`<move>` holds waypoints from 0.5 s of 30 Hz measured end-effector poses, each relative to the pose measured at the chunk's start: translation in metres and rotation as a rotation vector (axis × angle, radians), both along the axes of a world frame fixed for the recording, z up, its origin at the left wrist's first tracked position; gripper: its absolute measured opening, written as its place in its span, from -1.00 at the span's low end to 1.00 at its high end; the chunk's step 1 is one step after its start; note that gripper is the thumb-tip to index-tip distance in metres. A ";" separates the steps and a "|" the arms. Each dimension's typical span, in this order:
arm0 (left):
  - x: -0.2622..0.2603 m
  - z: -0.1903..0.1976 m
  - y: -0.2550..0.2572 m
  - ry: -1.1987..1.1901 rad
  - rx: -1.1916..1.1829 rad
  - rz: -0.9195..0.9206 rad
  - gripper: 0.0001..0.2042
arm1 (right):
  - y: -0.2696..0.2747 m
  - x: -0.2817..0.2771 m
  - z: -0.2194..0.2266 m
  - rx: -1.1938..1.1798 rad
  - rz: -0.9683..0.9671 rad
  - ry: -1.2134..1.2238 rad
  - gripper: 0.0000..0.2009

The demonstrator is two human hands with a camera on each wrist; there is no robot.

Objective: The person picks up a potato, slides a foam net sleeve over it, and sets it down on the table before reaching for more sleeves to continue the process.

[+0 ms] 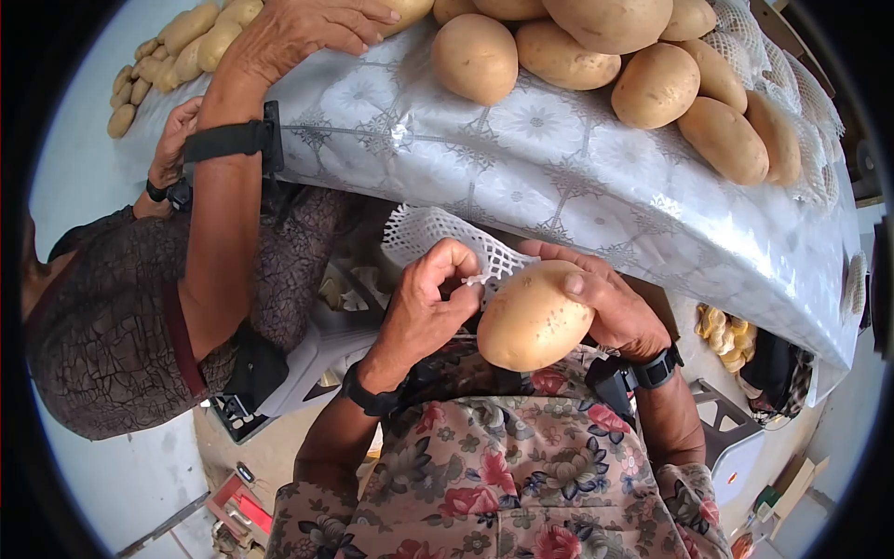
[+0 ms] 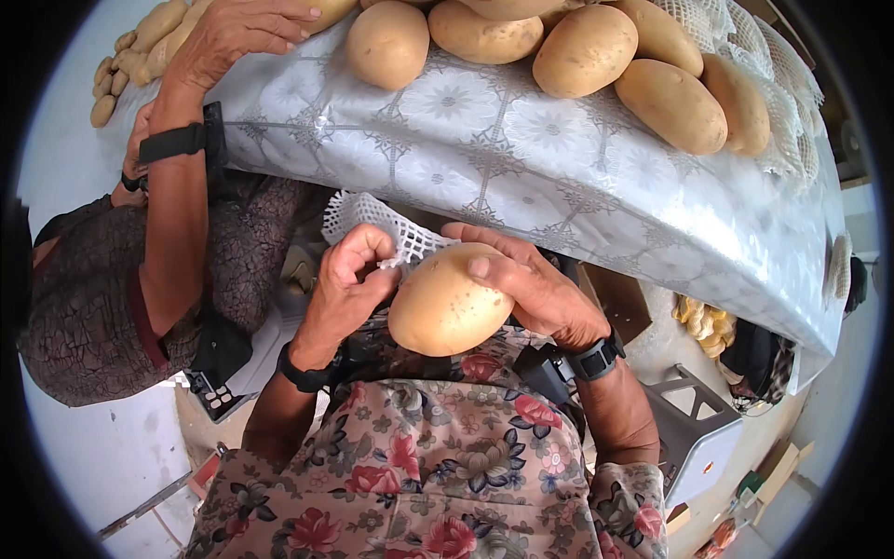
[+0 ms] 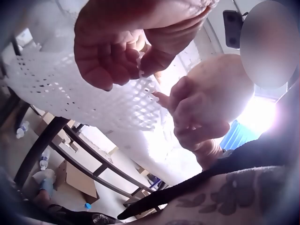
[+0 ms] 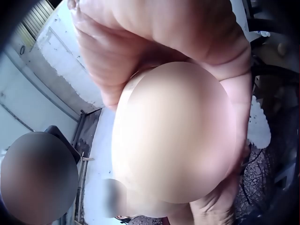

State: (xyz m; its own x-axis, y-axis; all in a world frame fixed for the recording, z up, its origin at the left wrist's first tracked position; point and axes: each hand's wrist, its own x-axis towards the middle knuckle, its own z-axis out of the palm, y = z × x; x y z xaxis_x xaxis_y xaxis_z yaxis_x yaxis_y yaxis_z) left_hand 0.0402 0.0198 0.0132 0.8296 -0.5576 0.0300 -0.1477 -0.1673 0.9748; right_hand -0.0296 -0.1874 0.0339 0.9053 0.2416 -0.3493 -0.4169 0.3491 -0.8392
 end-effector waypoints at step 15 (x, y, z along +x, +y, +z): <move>-0.012 0.003 0.021 0.208 -0.024 -0.109 -0.89 | 0.009 -0.011 0.002 -0.504 -0.333 -0.192 -0.35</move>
